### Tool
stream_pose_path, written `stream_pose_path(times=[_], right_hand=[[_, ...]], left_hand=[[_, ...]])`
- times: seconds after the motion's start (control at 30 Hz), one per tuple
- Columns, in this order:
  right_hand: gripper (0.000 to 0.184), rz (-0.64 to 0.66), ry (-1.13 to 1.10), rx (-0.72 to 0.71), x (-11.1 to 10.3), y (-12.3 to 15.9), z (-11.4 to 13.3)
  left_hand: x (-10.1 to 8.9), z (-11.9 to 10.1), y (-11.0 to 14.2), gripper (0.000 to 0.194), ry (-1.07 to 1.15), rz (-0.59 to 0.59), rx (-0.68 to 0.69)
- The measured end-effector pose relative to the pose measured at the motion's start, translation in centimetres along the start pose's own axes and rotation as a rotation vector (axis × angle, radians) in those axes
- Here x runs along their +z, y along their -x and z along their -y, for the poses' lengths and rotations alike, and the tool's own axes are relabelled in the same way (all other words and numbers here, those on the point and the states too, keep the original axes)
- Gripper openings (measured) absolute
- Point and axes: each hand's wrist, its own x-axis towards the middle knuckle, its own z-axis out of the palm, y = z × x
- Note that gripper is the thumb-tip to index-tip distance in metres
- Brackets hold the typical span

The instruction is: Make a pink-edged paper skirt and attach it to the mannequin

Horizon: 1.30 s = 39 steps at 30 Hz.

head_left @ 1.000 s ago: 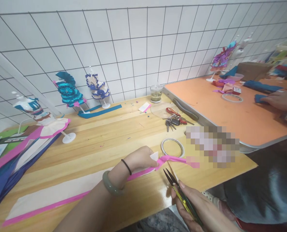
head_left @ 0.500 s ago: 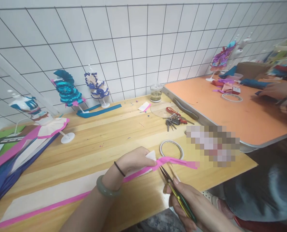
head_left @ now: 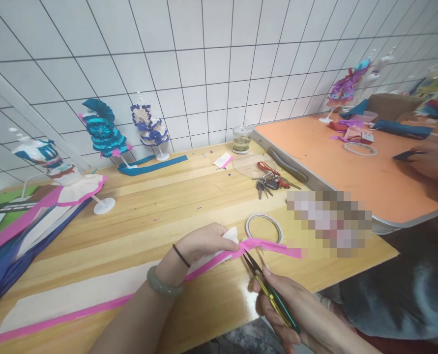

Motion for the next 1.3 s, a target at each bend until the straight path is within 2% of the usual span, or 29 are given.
stream_pose_path(times=[0.27, 0.43, 0.9, 1.13, 1.3], right_hand=[[0.038, 0.036, -0.021, -0.038, 0.9, -0.6, 1.1], [0.038, 0.041, -0.026, -0.037, 0.9, -0.6, 0.9], [0.036, 0.088, -0.051, -0.060, 0.8, -1.3, 1.1], [0.037, 0.101, -0.086, -0.017, 1.0, -1.6, 1.1], [0.039, 0.110, -0.106, -0.054, 1.1, -2.0, 1.2]], left_hand=[[0.0, 0.2, 0.0, 0.020, 0.098, 0.040, 0.000], [-0.2, 0.3, 0.0, 0.018, 0.152, 0.060, 0.050], [-0.5, 0.1, 0.2, 0.014, 0.255, 0.102, 0.052], [-0.7, 0.3, 0.2, 0.015, 0.252, 0.087, 0.033], [-0.6, 0.0, 0.2, 0.014, 0.310, 0.144, 0.038]])
